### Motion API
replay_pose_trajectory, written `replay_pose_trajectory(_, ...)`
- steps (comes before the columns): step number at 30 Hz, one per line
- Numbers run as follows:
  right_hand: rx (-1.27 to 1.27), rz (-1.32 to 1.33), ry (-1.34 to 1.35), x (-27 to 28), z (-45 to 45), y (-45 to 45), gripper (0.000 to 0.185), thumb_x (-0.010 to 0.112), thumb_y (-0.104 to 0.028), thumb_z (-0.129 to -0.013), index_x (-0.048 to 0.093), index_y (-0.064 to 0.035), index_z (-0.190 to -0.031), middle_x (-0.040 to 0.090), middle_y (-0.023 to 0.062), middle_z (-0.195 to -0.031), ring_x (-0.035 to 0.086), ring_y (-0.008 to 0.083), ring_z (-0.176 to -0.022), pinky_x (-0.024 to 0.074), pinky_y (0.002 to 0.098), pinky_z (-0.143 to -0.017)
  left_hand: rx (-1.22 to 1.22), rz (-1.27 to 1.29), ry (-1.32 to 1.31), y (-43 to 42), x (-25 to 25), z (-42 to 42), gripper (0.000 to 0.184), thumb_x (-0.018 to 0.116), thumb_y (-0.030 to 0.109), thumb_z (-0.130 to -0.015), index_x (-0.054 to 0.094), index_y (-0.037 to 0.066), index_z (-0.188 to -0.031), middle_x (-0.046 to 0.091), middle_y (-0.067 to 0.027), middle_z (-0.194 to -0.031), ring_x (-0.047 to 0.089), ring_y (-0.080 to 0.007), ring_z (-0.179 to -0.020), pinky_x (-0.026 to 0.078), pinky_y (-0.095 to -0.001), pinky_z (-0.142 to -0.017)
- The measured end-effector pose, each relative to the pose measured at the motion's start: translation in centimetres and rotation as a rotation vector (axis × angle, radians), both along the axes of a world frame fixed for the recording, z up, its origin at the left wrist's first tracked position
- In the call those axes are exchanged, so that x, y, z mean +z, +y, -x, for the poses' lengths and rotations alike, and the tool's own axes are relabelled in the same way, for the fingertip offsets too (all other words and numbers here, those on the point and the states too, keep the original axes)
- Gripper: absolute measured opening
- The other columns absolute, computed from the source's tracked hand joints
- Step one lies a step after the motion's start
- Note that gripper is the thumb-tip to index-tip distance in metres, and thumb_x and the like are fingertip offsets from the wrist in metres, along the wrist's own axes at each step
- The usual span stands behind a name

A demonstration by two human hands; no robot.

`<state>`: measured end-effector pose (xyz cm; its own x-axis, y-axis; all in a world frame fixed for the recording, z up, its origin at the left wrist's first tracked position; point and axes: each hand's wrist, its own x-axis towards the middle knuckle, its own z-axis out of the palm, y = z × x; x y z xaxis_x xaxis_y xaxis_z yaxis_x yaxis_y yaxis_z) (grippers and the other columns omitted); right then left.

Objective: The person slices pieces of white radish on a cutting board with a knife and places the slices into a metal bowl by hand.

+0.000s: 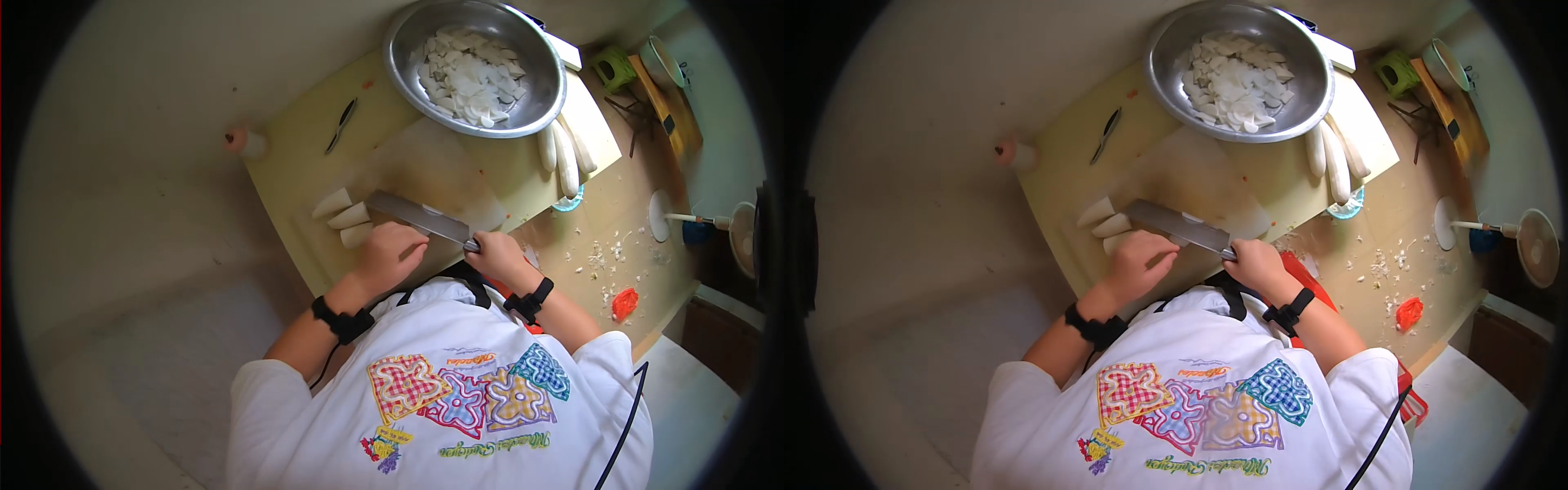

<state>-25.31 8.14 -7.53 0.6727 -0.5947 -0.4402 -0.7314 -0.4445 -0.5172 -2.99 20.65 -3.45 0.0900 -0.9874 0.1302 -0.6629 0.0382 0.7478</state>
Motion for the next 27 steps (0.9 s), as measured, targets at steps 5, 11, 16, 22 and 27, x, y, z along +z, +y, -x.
replay_pose_trajectory(5, 0.111, 0.255, -0.112, 2.6, 2.6, -0.5, 0.022, 0.071, -0.027, -0.075, 0.063, -0.0073, -0.081, 0.066, 0.0135, -0.071, 0.066, 0.0352, -0.07, 0.0526, 0.0457, -0.064, -0.003, 0.015, -0.2, -2.9, 4.9, -1.5, 0.012, 0.072, 0.012, -0.079, 0.073, 0.008, -0.09, 0.072, -0.0059, -0.091, 0.063, -0.0266, -0.086, 0.051, -0.0388, -0.077)
replay_pose_trajectory(11, 0.189, 0.474, -0.257, 4.1, 4.9, -0.4, 0.024, 0.075, -0.028, -0.068, 0.061, -0.0097, -0.075, 0.062, 0.0089, -0.066, 0.063, 0.03, -0.063, 0.0499, 0.0408, -0.058, -0.253, -0.117, -0.503, -5.6, 4.5, 0.2, 0.011, 0.072, 0.017, -0.078, 0.076, 0.011, -0.086, 0.072, 0.0004, -0.089, 0.06, -0.023, -0.091, 0.049, -0.038, -0.077)
replay_pose_trajectory(16, 0.233, 0.55, -0.274, 4.8, 6.4, -0.1, 0.03, 0.077, -0.034, -0.067, 0.06, -0.0101, -0.073, 0.061, 0.0067, -0.066, 0.062, 0.027, -0.062, 0.049, 0.0384, -0.058, -0.315, -0.166, -0.69, -6.7, 3.7, 1.6, 0.011, 0.073, 0.021, -0.078, 0.077, 0.014, -0.084, 0.071, 0.0027, -0.087, 0.059, -0.0207, -0.092, 0.046, -0.0369, -0.076)
replay_pose_trajectory(22, 0.288, 0.631, -0.267, 5.2, 7.5, 0.1, 0.037, 0.077, -0.043, -0.068, 0.06, -0.0109, -0.073, 0.061, 0.005, -0.068, 0.062, 0.0248, -0.064, 0.0486, 0.0364, -0.06, -0.373, -0.18, -0.667, -7.1, 3.4, 2.2, 0.014, 0.068, 0.025, -0.078, 0.074, 0.014, -0.073, 0.069, -0.001, -0.079, 0.059, -0.0229, -0.088, 0.045, -0.039, -0.075)
replay_pose_trajectory(27, 0.318, 0.651, -0.289, 5.0, 7.8, 0.1, 0.033, 0.078, -0.038, -0.066, 0.061, -0.0114, -0.075, 0.061, 0.0038, -0.068, 0.062, 0.0241, -0.064, 0.0484, 0.0359, -0.061, -0.36, -0.202, -0.702, -7.3, 3.9, 2.7, 0.009, 0.067, 0.02, -0.074, 0.074, 0.014, -0.072, 0.068, -0.0005, -0.075, 0.058, -0.0221, -0.084, 0.043, -0.0375, -0.076)
